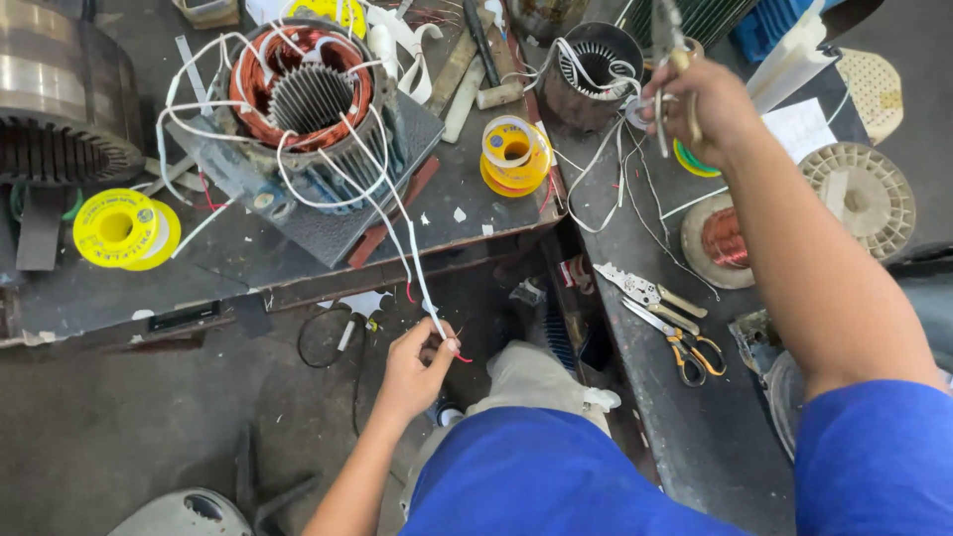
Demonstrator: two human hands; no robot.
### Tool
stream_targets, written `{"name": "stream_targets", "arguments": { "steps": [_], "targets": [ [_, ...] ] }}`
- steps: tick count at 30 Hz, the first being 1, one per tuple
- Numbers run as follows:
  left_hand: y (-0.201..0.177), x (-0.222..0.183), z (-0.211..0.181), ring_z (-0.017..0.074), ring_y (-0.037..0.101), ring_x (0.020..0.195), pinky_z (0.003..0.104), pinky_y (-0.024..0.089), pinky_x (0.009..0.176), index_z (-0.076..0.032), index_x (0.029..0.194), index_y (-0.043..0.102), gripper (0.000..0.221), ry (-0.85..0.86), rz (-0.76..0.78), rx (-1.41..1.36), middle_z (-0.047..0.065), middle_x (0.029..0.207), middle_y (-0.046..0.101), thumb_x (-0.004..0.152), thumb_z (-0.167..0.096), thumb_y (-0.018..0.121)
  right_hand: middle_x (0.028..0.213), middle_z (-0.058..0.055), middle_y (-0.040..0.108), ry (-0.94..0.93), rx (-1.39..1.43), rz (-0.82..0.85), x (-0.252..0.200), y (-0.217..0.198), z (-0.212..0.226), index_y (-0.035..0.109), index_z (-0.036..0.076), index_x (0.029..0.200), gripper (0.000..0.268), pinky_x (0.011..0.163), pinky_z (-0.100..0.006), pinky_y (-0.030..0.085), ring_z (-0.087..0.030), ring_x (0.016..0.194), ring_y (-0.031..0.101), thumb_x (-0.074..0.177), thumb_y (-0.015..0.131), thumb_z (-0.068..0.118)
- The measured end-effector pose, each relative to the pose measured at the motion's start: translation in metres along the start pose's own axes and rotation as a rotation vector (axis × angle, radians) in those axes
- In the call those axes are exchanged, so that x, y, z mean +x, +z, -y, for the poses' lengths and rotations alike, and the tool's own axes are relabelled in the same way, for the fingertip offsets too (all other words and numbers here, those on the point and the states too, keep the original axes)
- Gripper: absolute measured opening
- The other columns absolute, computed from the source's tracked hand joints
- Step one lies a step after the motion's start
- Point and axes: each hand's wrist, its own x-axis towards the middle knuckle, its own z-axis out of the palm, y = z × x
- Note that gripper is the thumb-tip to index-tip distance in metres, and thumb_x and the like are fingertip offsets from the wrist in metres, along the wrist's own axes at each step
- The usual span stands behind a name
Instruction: Repairing the internal wiring of an electric motor by stripping insulation, twisting wires, and organizing connections in the stator.
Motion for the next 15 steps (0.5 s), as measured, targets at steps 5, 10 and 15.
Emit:
{"name": "stream_targets", "arguments": {
  "steps": [5, 10, 15],
  "targets": [
    [-0.005, 0.022, 0.021, 0.0096, 0.059, 0.073, 0.024, 0.048, 0.067, -0.011, 0.088, 0.065, 0.013, -0.035, 0.058, 0.100, 0.000, 0.083, 0.066, 0.093, -0.021, 0.060, 0.084, -0.005, 0.060, -0.026, -0.082, -0.188, 0.090, -0.027, 0.017, 0.053, 0.014, 0.095, 0.013, 0.056, -0.028, 0.055, -0.015, 0.067, 0.062, 0.084, 0.048, 0.008],
    [0.000, 0.048, 0.056, 0.0119, 0.069, 0.082, 0.027, 0.053, 0.073, -0.011, 0.093, 0.069, 0.011, -0.154, 0.033, 0.132, -0.001, 0.091, 0.071, 0.093, -0.020, 0.062, 0.086, 0.003, 0.062, -0.052, -0.051, -0.232, 0.201, -0.051, 0.046, 0.058, 0.021, 0.095, 0.014, 0.054, -0.025, 0.058, -0.010, 0.067, 0.064, 0.086, 0.059, 0.010],
    [0.000, 0.049, 0.115, 0.0106, 0.074, 0.088, 0.028, 0.058, 0.072, -0.014, 0.101, 0.075, 0.018, -0.305, -0.063, 0.292, -0.002, 0.098, 0.079, 0.091, -0.025, 0.064, 0.086, 0.001, 0.064, 0.023, -0.086, -0.288, 0.325, -0.065, 0.053, 0.060, 0.018, 0.095, 0.011, 0.058, -0.023, 0.063, -0.010, 0.071, 0.067, 0.096, 0.050, 0.022]
  ]
}}
